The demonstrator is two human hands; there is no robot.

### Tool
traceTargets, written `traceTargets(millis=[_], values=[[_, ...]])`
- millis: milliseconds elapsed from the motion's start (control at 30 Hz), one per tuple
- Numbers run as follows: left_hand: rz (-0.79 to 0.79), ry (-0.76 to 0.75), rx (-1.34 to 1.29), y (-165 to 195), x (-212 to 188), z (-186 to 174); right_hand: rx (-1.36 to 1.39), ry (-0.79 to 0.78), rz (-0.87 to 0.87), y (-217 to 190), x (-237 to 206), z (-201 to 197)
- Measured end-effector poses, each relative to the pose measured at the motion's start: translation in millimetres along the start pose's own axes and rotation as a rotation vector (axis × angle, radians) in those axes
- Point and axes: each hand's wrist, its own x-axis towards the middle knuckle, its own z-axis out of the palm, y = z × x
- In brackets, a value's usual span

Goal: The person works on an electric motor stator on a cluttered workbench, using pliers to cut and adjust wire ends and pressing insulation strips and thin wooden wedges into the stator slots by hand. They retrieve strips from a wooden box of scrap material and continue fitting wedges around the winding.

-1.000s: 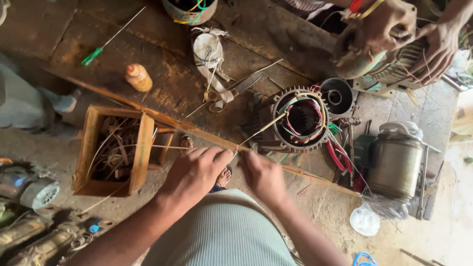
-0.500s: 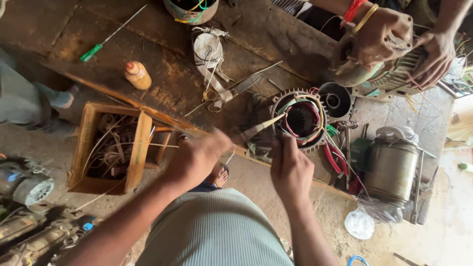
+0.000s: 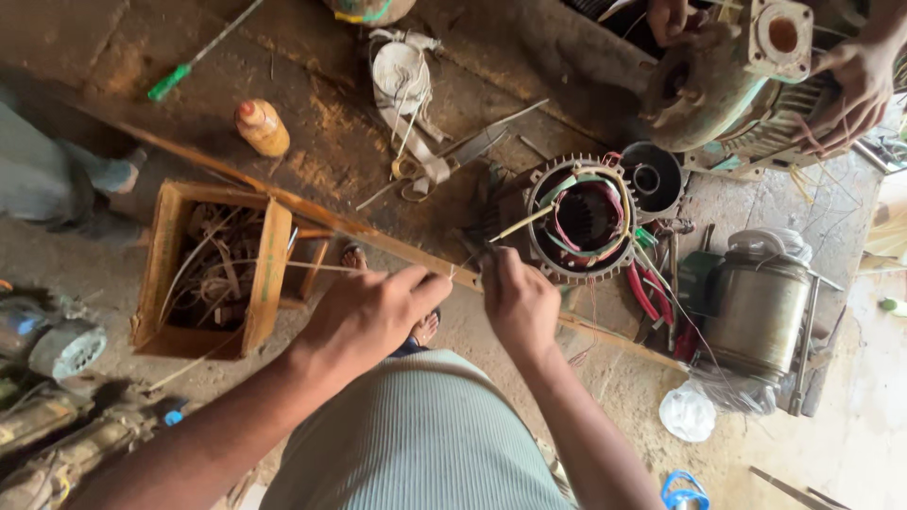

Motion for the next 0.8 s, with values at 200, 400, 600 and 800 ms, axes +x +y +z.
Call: traceTargets(millis=[200, 400, 600, 800], values=[[-0.017, 0.092, -0.044, 7.4, 2.0, -6.7, 0.152, -0.043, -0.130, 15.4, -9.4, 16.2], [0.080, 0.072, 0.141, 11.3, -0.3, 1.1, 0.141, -0.114, -0.217, 25.5, -9.8, 9.3], [-0.015, -0.031, 0.240, 17.1, 2.1, 41.4, 0.079, -0.169, -0.153, 5.0, -10.0, -1.7], [-0.478, -0.139, -0.702, 8.8, 13.2, 38.8, 0.180, -0.026, 0.037, 24.1, 7.0, -35.2]])
